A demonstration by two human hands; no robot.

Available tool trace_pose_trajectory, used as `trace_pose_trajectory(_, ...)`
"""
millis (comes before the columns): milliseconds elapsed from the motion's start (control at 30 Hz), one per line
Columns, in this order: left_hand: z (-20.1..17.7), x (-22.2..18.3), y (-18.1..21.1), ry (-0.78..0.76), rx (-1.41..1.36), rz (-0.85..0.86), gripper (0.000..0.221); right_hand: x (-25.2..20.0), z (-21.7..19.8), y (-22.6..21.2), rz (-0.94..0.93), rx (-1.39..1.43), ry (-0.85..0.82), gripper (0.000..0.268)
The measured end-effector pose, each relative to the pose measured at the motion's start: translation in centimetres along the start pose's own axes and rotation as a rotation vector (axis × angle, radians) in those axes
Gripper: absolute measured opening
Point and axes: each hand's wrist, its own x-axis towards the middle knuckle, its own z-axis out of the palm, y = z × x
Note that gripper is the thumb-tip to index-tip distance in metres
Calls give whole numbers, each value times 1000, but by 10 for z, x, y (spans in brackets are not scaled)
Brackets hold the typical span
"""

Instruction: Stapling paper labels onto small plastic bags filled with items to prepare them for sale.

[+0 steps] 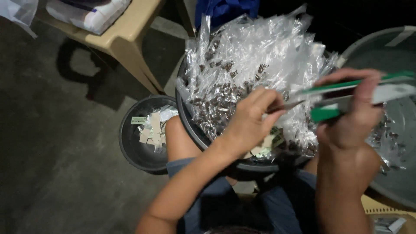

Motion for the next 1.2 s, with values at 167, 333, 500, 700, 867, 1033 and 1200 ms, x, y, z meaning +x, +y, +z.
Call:
trace_pose_trajectory(167, 25, -12, -8, 16, 71, 32, 25, -6, 16, 36, 329, -87, 120, 32)
trace_pose_trajectory(333, 33, -23, -15, 26, -14, -42, 24, -21, 0, 61, 345, -222, 100, 40)
trace_pose_trajectory(500, 19, -5, -22, 1, -90, -98, 21, -19, -36, 45, 336, -33, 49, 29)
trace_pose_trajectory(700, 5, 49, -19, -120, -54, 23, 20, -16, -62, 26, 463, -32, -172, 28)
trace_pose_trajectory(867, 10, 130, -80, -307, -273, -308, 33, -14, -64, 9, 440, -175, 140, 34)
trace_pose_trajectory(1033, 56, 168, -190, -70, 575, -253, 32, -23, -87, 13, 362, -287, 75, 32)
trace_pose_trajectory(1200, 62, 155, -221, -65, 843, -322, 13, -23, -94, 9, 327, -360, 50, 30)
